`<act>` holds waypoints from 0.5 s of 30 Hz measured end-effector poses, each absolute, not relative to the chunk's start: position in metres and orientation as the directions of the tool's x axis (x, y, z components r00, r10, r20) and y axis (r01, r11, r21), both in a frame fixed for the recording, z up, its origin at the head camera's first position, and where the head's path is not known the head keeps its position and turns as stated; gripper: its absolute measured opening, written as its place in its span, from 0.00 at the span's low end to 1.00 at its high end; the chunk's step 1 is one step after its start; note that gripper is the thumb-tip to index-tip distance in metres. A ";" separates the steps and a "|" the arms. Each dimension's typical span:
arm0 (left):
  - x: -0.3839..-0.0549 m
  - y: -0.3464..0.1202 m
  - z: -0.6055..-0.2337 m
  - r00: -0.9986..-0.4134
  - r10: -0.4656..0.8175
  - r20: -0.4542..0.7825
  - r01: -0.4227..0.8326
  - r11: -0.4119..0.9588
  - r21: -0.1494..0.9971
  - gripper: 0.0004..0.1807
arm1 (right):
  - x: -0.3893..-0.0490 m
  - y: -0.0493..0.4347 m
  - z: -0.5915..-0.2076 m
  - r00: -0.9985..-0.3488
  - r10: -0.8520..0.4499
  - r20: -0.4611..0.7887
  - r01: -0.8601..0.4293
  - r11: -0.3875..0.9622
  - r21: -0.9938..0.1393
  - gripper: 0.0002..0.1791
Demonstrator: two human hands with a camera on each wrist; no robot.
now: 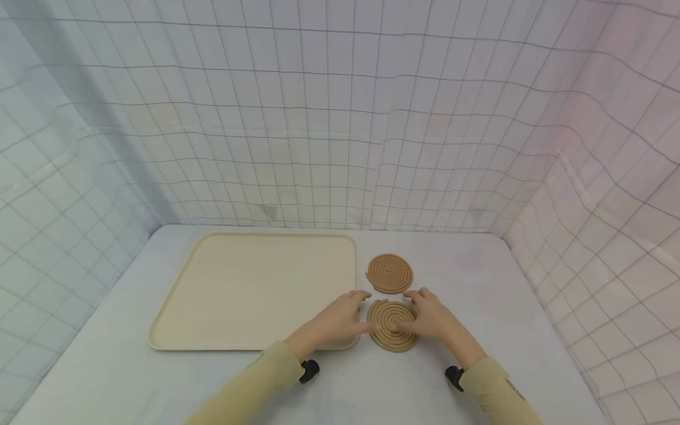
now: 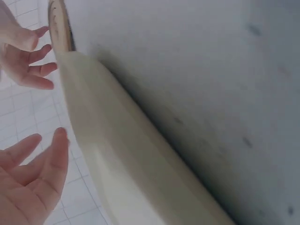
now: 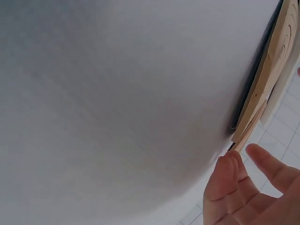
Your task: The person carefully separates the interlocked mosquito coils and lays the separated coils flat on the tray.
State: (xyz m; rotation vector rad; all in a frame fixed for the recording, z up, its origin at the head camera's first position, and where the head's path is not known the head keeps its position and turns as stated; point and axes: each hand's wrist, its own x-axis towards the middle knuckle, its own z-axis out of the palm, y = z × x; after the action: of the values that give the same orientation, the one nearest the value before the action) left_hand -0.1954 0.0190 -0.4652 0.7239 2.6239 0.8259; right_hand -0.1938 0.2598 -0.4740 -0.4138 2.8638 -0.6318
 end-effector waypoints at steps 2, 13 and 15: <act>-0.195 0.021 -0.465 -0.829 0.543 -0.136 0.346 0.688 0.638 0.38 | -0.194 0.260 -0.473 -0.947 -0.290 -0.137 -0.203 0.872 -0.445 0.47; -0.191 0.049 -0.469 -0.862 0.477 -0.169 0.285 0.734 0.617 0.30 | -0.191 0.260 -0.475 -0.947 -0.218 -0.237 -0.091 0.887 -0.453 0.42; -0.191 0.053 -0.470 -0.874 0.454 -0.172 0.278 0.758 0.590 0.29 | -0.191 0.257 -0.476 -0.947 -0.213 -0.242 -0.082 0.886 -0.457 0.41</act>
State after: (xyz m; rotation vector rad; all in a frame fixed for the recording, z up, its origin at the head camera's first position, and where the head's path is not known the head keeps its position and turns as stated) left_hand -0.1911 0.0535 -0.4696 0.5674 2.6504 0.8200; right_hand -0.1908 0.2571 -0.4758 -0.2216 2.7680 -0.6524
